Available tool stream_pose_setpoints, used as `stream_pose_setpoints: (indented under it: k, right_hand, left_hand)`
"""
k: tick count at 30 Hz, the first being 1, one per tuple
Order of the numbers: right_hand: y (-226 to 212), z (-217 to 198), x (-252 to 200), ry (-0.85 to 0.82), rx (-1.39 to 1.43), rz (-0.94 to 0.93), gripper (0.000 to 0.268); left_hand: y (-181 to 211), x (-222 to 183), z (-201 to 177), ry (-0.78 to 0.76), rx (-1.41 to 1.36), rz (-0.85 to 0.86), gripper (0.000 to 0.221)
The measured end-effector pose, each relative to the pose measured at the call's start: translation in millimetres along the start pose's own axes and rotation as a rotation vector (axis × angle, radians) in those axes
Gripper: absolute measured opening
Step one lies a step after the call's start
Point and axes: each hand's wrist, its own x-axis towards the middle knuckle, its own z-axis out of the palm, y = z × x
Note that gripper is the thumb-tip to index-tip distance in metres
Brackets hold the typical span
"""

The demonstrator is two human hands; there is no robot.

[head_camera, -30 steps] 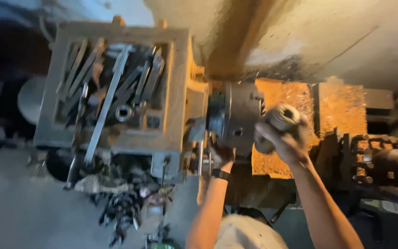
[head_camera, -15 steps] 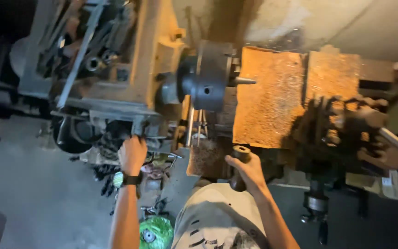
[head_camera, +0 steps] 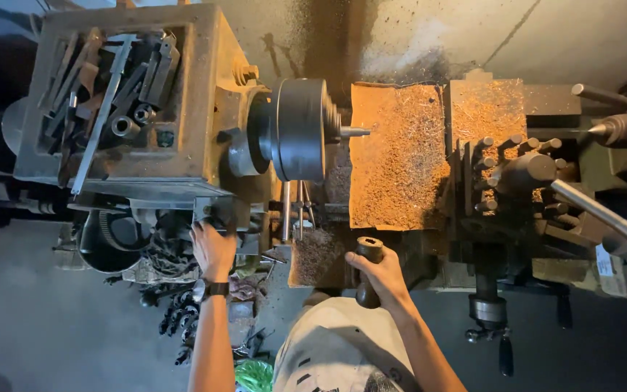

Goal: Operating a metal lathe to machine a cylindrical component.

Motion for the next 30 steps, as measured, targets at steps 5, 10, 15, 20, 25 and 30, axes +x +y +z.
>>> stream_pose_setpoints:
  k: [5,10,15,20,25,30]
  right_hand:
    - [8,-1,2,-0.006,0.010,-0.025,0.026]
    - [21,-3,6,-0.031,0.027,-0.076,0.026]
    - [17,0,3,-0.038,0.016,-0.022,0.026]
    - [3,5,-1,-0.025,0.061,0.009,0.026]
    - [11,2,3,-0.017,0.063,-0.005,0.026]
    - [4,4,1,0.010,0.072,0.049,0.027]
  left_hand:
    - [-87,-2,58,-0.010,-0.004,0.209,0.052]
    - [-25,-7,-13,-0.133,-0.052,0.008,0.038]
    - [28,-16,-36,0.156,-0.301,0.192,0.043]
    - [86,-27,-54,0.159,-0.417,0.371,0.036]
    - [119,-34,-60,0.079,-0.499,0.403,0.035]
    - [136,-34,-62,0.035,-0.540,0.454,0.037]
